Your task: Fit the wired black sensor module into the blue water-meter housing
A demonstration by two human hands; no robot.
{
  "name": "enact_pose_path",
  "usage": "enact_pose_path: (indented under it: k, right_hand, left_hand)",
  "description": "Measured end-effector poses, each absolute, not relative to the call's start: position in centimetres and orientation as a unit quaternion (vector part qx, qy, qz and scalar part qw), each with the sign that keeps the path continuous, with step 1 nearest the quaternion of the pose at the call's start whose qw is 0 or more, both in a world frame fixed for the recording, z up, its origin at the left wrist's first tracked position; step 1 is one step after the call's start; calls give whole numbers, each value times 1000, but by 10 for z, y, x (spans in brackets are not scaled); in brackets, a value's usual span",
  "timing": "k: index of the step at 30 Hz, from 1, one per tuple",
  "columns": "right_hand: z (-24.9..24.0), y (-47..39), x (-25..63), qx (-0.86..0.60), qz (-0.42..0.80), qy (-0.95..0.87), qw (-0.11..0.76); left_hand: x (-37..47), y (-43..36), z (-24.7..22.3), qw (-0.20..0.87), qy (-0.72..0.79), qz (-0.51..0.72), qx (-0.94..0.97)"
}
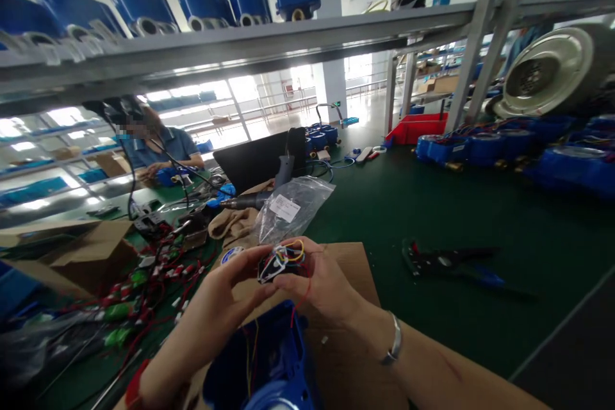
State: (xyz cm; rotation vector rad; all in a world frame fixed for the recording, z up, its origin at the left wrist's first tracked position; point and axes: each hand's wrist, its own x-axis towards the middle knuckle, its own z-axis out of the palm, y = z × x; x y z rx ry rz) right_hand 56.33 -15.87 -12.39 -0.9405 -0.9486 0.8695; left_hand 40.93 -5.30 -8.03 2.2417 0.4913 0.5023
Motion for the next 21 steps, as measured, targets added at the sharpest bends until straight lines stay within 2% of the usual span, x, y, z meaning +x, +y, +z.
enact_pose_path:
  k: [3, 7, 12, 16, 21]
  right_hand:
    - [-121, -161, 562, -426, 383, -453, 684]
    - [-113, -165, 568, -472, 286, -494, 672]
    - [-109, -164, 595, -486, 216, -353, 770]
    - [-112, -164, 603, -484, 207, -283, 802]
    - [-117, -168, 596, -581, 194, -249, 750]
  left_hand:
    - [404, -46, -79, 351, 193, 187, 897]
    - [396, -39, -75, 305, 198, 190, 912]
    - [367, -29, -60, 294, 347, 307, 836]
    - [328, -24, -52, 210, 432, 356, 802]
    - [280, -24, -68, 157, 448, 359, 804]
